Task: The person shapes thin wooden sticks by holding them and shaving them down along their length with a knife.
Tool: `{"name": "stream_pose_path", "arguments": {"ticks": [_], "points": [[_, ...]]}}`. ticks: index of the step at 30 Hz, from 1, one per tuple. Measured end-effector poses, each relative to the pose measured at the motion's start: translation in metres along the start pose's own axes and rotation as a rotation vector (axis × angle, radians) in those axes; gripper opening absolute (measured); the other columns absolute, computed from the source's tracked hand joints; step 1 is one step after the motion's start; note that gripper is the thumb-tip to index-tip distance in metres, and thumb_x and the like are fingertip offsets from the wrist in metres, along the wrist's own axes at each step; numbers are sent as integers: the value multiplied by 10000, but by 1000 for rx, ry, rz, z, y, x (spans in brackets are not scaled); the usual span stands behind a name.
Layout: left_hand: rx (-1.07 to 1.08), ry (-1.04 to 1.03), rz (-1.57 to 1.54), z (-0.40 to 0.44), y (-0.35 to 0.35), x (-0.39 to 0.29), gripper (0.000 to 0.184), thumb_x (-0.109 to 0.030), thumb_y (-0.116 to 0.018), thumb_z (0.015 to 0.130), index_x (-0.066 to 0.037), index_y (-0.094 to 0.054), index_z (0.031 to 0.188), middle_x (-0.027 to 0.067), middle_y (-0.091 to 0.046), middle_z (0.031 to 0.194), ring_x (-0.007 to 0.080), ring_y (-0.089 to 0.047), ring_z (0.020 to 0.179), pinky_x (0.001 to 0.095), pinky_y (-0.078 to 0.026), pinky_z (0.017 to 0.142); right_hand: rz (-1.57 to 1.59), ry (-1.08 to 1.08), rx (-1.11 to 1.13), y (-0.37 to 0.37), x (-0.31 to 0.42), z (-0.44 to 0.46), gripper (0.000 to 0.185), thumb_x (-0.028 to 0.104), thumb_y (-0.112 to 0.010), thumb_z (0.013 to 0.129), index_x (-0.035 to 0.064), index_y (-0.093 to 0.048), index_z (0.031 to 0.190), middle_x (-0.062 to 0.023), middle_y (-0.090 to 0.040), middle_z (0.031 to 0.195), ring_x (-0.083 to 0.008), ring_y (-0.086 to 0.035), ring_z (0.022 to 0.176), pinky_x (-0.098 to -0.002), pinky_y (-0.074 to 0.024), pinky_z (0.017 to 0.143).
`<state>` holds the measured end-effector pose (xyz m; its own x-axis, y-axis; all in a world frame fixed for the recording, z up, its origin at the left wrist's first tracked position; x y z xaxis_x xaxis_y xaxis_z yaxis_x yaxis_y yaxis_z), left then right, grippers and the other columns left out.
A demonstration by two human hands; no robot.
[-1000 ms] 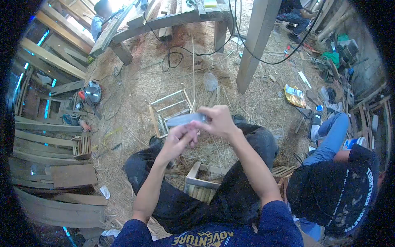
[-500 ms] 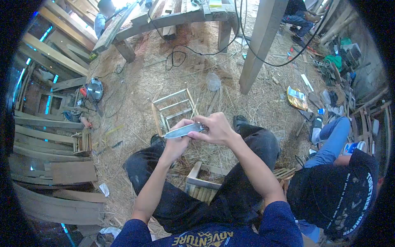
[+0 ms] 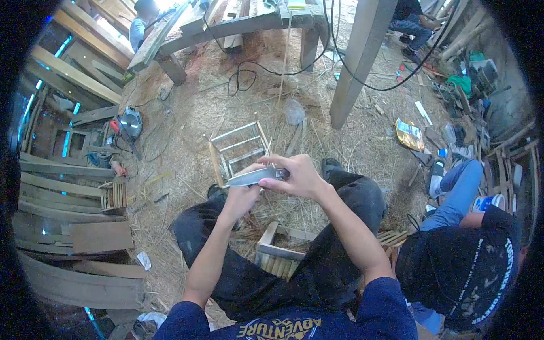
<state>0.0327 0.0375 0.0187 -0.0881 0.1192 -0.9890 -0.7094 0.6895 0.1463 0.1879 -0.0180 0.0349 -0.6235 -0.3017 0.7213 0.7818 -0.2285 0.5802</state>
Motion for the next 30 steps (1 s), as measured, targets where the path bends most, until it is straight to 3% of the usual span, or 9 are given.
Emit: {"name": "stream_pose_path", "arguments": {"ticks": [4,7,13,16,19,22,30], "points": [[38,-44,112,-2,1,-12,303,93,-538,838,41,-621,1125,126,-698,964,164,-655,891,300,-512,824,-92,41,20,-2,-5,-4,488,522,-745,808,146,-708,1118,-94,-601,590,-258,-609,502,-349,-471,518],[-28,-123,164,-4,1,-9,317,86,-553,841,40,-632,1144,143,-708,943,175,-672,853,296,-512,775,-126,80,-9,-2,-3,-4,506,551,-746,796,150,-717,1103,-98,-589,571,-266,-601,493,-357,-467,510],[51,25,42,-2,0,-6,328,55,-531,880,52,-618,1196,102,-704,966,126,-631,851,275,-505,769,-205,60,-14,10,-2,-2,517,588,-761,751,167,-743,1052,-91,-585,542,-261,-604,493,-356,-464,512],[94,-5,33,-1,-3,0,320,17,-533,916,49,-616,1223,77,-696,961,111,-613,819,261,-498,742,-250,103,-18,13,0,-4,518,591,-770,733,176,-749,1043,-83,-595,546,-251,-608,495,-350,-460,517],[84,1,-26,-3,-6,3,285,-21,-519,953,47,-622,1211,110,-710,946,124,-630,807,283,-511,730,-254,122,-31,15,2,-4,514,588,-777,723,178,-754,1033,-69,-606,550,-238,-614,501,-345,-456,526],[109,90,-144,-5,-7,0,286,-38,-522,966,44,-625,1220,70,-690,898,93,-594,758,254,-489,680,-264,139,-35,20,5,-4,496,576,-783,719,173,-761,1008,-54,-617,557,-228,-621,512,-341,-460,545],[108,59,-147,-4,-8,-3,271,-54,-522,983,30,-633,1216,19,-632,810,69,-544,702,231,-451,630,-349,195,-63,19,0,-5,442,540,-793,718,172,-772,963,-42,-639,577,-213,-623,515,-333,-464,550]]}}
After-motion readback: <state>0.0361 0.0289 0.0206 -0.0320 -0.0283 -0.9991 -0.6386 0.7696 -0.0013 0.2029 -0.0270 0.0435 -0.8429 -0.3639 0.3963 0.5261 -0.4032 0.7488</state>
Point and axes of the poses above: each hand's wrist, its own z-axis towards the middle knuckle, its own y-axis out of the back of the hand, x = y × z, the point moved 4 cm from there along z, towards the middle knuckle
